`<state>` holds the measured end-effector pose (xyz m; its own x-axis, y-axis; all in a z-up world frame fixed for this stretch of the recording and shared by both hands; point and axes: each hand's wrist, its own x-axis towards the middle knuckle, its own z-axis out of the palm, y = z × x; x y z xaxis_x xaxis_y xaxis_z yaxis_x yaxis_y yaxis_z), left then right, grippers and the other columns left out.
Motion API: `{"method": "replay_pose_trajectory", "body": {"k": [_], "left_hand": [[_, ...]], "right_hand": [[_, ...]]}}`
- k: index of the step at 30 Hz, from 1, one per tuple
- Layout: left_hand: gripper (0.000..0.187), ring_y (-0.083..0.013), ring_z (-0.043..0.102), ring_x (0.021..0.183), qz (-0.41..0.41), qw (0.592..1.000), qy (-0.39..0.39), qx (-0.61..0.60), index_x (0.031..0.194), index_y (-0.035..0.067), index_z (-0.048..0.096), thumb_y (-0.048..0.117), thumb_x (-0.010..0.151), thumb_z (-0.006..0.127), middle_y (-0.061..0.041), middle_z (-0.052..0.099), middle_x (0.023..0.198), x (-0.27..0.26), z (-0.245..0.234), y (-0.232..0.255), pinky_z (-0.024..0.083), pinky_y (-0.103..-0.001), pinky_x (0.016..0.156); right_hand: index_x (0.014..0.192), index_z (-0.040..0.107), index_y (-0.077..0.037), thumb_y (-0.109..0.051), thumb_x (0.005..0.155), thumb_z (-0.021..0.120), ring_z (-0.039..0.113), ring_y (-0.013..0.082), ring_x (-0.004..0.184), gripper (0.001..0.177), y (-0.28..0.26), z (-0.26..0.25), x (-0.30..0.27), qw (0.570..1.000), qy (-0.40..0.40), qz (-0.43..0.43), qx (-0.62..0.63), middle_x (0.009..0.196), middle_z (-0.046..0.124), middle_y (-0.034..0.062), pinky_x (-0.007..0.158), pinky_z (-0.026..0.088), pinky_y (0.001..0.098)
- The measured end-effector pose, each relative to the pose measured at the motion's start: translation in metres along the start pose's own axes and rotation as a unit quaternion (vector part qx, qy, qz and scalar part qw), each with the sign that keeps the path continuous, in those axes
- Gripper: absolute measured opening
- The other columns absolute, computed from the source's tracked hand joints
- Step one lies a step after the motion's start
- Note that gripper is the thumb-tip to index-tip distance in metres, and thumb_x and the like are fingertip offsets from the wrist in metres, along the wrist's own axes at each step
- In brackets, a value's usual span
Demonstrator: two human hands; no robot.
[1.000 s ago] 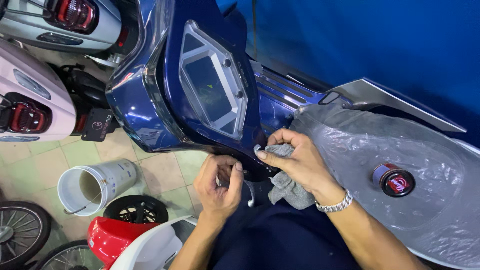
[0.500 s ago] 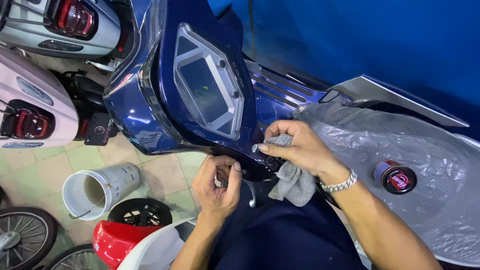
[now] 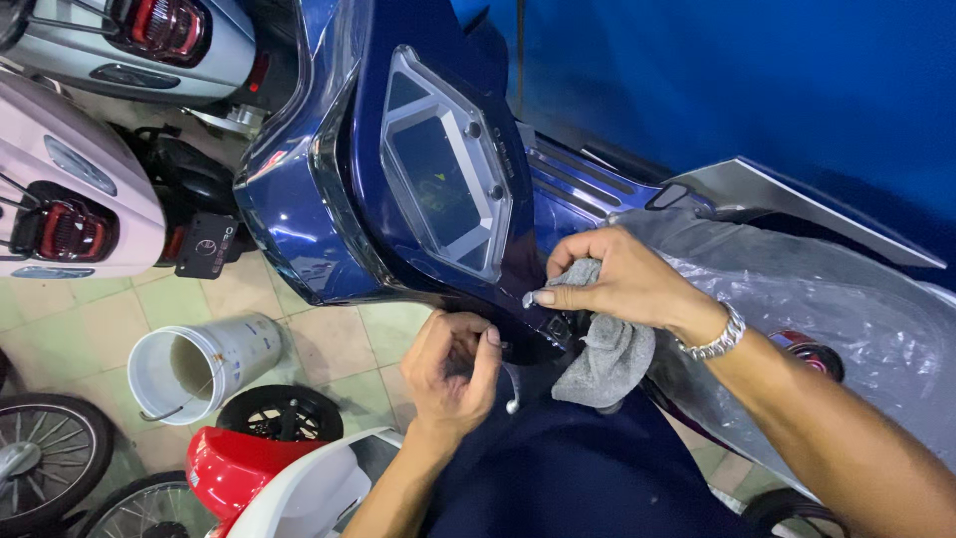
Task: The person wipes various parts of a red and white scooter with a cloth, including the handlebars, dashboard, and body panels, then applies a substance from a tin to the front of a blue scooter with a rag.
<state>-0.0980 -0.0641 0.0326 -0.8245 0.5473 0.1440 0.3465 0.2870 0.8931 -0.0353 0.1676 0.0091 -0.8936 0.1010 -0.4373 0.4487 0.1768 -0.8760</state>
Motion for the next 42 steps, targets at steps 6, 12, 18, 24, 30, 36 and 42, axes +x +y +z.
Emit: {"method": "replay_pose_trajectory", "body": {"k": [6, 12, 18, 24, 30, 36, 42], "left_hand": [[0.007, -0.0077, 0.05, 0.056, 0.01, 1.0, -0.001, 0.015, 0.09, 0.002, 0.067, 0.001, 0.089, 0.073, -0.001, 0.059, 0.074, 0.0, 0.0, -0.002, 0.039, -0.023, 0.052], [0.007, -0.0076, 0.051, 0.056, 0.002, 1.0, -0.003, 0.014, 0.091, 0.002, 0.067, 0.002, 0.089, 0.073, -0.002, 0.059, 0.074, -0.001, 0.0, -0.004, 0.04, -0.024, 0.053], [0.006, -0.0063, 0.052, 0.054, 0.002, 1.0, 0.009, 0.017, 0.089, 0.003, 0.066, 0.003, 0.089, 0.073, -0.001, 0.059, 0.072, -0.002, 0.002, -0.002, 0.04, -0.023, 0.051], [0.009, -0.0067, 0.05, 0.054, -0.005, 0.999, 0.021, 0.03, 0.087, 0.004, 0.065, 0.002, 0.088, 0.073, -0.001, 0.059, 0.072, -0.003, 0.005, -0.003, 0.039, -0.023, 0.052], [0.01, -0.007, 0.049, 0.056, -0.008, 0.999, 0.016, 0.039, 0.087, 0.003, 0.064, 0.0, 0.088, 0.073, -0.001, 0.057, 0.072, -0.002, 0.005, 0.001, 0.04, -0.023, 0.054], [0.008, -0.0066, 0.05, 0.057, -0.003, 0.999, 0.008, 0.045, 0.088, 0.003, 0.065, 0.001, 0.089, 0.073, 0.0, 0.056, 0.072, -0.002, 0.001, 0.0, 0.04, -0.023, 0.055], [0.009, -0.0063, 0.05, 0.057, -0.015, 0.999, 0.012, 0.044, 0.088, 0.004, 0.065, 0.002, 0.089, 0.073, 0.0, 0.058, 0.072, -0.002, 0.003, 0.001, 0.04, -0.023, 0.055]], "right_hand": [[0.079, 0.075, -0.007, -0.039, 0.074, 0.087, 0.063, 0.0064, 0.072, 0.035, -0.001, -0.001, 0.002, 1.0, -0.012, -0.013, -0.013, 0.073, 0.071, -0.0014, 0.072, 0.05, 0.0259], [0.081, 0.074, -0.007, -0.039, 0.075, 0.085, 0.057, 0.0061, 0.063, 0.034, -0.009, -0.005, 0.001, 0.999, -0.027, 0.013, -0.014, 0.072, 0.069, -0.0018, 0.06, 0.047, 0.026], [0.082, 0.074, -0.007, -0.039, 0.074, 0.086, 0.054, 0.007, 0.058, 0.035, -0.01, -0.004, 0.003, 0.999, -0.024, 0.017, -0.04, 0.068, 0.067, 0.0, 0.057, 0.045, 0.0278], [0.077, 0.074, -0.007, -0.038, 0.072, 0.088, 0.06, 0.0065, 0.063, 0.035, -0.009, -0.003, 0.006, 0.999, -0.008, -0.017, -0.035, 0.066, 0.07, -0.0005, 0.062, 0.049, 0.0262], [0.077, 0.074, -0.007, -0.038, 0.073, 0.088, 0.061, 0.0075, 0.066, 0.035, -0.006, 0.001, 0.002, 0.999, 0.015, -0.02, -0.03, 0.069, 0.071, 0.0005, 0.065, 0.05, 0.0261], [0.079, 0.075, -0.007, -0.036, 0.074, 0.087, 0.065, 0.0062, 0.071, 0.032, -0.001, 0.002, 0.0, 0.999, 0.012, -0.047, 0.005, 0.073, 0.074, -0.0002, 0.069, 0.052, 0.0256], [0.073, 0.075, -0.004, -0.037, 0.07, 0.09, 0.065, 0.0083, 0.068, 0.037, 0.0, 0.014, 0.002, 0.999, 0.039, -0.014, -0.001, 0.069, 0.073, 0.0024, 0.068, 0.051, 0.0272]]}}
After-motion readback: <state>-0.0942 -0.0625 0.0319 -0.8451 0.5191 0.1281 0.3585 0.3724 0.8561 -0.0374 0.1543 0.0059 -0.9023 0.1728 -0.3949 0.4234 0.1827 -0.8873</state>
